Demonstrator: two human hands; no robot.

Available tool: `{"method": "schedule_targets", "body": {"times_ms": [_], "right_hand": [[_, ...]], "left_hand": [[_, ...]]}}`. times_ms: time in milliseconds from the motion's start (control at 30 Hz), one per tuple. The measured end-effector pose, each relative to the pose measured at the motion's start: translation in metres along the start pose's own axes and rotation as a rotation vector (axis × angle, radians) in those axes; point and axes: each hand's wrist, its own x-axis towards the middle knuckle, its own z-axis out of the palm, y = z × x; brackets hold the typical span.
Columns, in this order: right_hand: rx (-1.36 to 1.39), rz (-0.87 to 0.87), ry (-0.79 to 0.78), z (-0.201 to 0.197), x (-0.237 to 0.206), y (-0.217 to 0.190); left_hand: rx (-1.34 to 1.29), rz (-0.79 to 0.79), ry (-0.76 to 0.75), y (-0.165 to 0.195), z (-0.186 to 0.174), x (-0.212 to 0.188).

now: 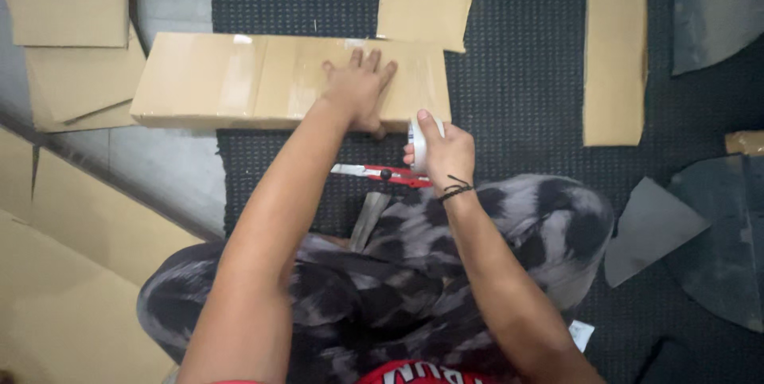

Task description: The person cuts a piece of cardboard with a utility knife, folds it into a rectangular box shape, and secures the seams with clear packing tape. They repeatedly apply tape to the edges and corners to reinforce the structure.

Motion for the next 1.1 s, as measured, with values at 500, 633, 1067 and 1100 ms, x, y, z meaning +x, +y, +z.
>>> {"method": "schedule_targets", "body": {"times_ms": [500, 633, 1067, 1100], "right_hand": [[0.191, 0.111, -0.147, 0.030, 0.040, 0.100], [-0.211, -0.003, -0.265, 0.027, 0.050, 0.115], [-1.665, -0.465, -0.460, -0.003, 0.033, 0.094], [-1.728, -0.362, -0.553, -0.006, 0.036, 0.087]], "left_hand": [[0.012, 0.092, 0.140, -0.036, 0.022, 0.001], [0.175, -0.058, 0.533, -0.047, 0.069, -0.023], [-2.174, -0.495, 0.205, 0.035, 0.125, -0.003], [-2.194, -0.497, 0.061, 0.030, 0.128, -0.003]]}}
